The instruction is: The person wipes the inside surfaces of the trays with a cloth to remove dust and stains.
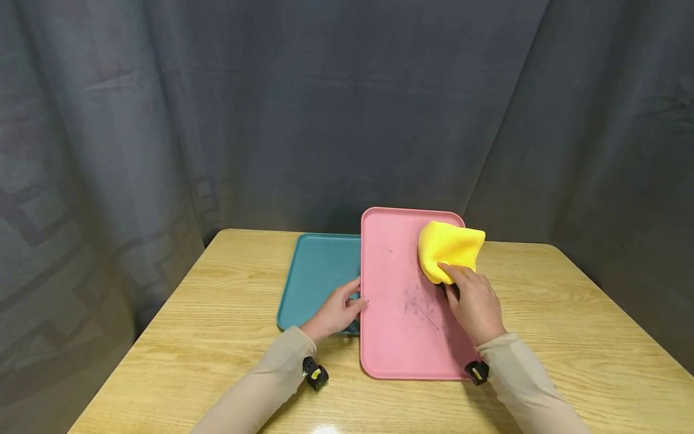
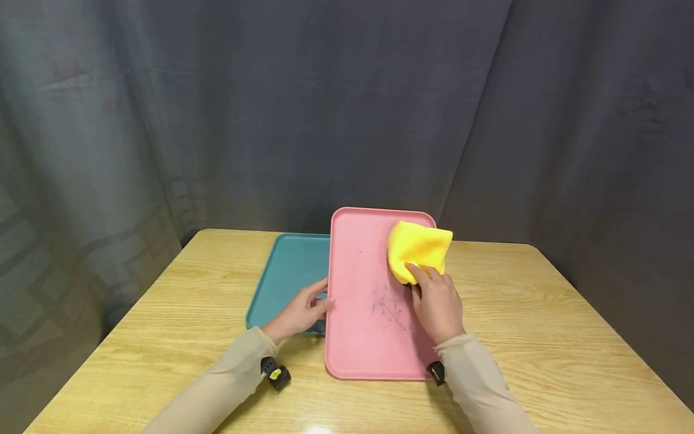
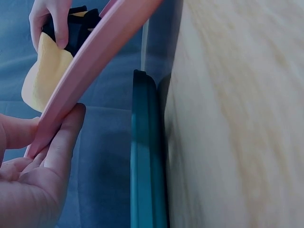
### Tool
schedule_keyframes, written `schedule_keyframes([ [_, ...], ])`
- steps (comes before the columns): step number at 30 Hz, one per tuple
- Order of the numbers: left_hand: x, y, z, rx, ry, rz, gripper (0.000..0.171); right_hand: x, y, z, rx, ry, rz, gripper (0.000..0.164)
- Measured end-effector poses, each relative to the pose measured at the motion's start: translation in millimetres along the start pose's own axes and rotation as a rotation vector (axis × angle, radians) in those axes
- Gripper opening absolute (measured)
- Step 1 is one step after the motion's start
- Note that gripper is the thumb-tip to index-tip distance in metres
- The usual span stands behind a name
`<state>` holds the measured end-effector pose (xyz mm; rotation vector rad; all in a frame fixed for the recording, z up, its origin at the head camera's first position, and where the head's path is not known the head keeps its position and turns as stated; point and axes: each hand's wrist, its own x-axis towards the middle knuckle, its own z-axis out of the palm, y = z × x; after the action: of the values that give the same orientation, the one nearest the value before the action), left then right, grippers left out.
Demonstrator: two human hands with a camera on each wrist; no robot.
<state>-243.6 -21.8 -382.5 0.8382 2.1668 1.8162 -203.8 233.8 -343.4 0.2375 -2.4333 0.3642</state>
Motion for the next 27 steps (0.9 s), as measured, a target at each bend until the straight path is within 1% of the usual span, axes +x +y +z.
schedule_keyframes([
  [9,0.5,0.0,0.1,0.012,0.011,-0.017,0.054,-0.3,-4.0,0.7,0.004,-0.024,0.022,0.046],
  [19,1.0,-0.8,-1.3,0.013,-0.014,-0.031,0.054,0.8,-10.4,4.3,0.016,-0.035,-0.008,0.044],
  [27,0.8,-1.1,-1.6,0.008,-0.013,-0.04,0.054,1.8,-18.8,6.8,0.03,-0.048,-0.017,0.044],
])
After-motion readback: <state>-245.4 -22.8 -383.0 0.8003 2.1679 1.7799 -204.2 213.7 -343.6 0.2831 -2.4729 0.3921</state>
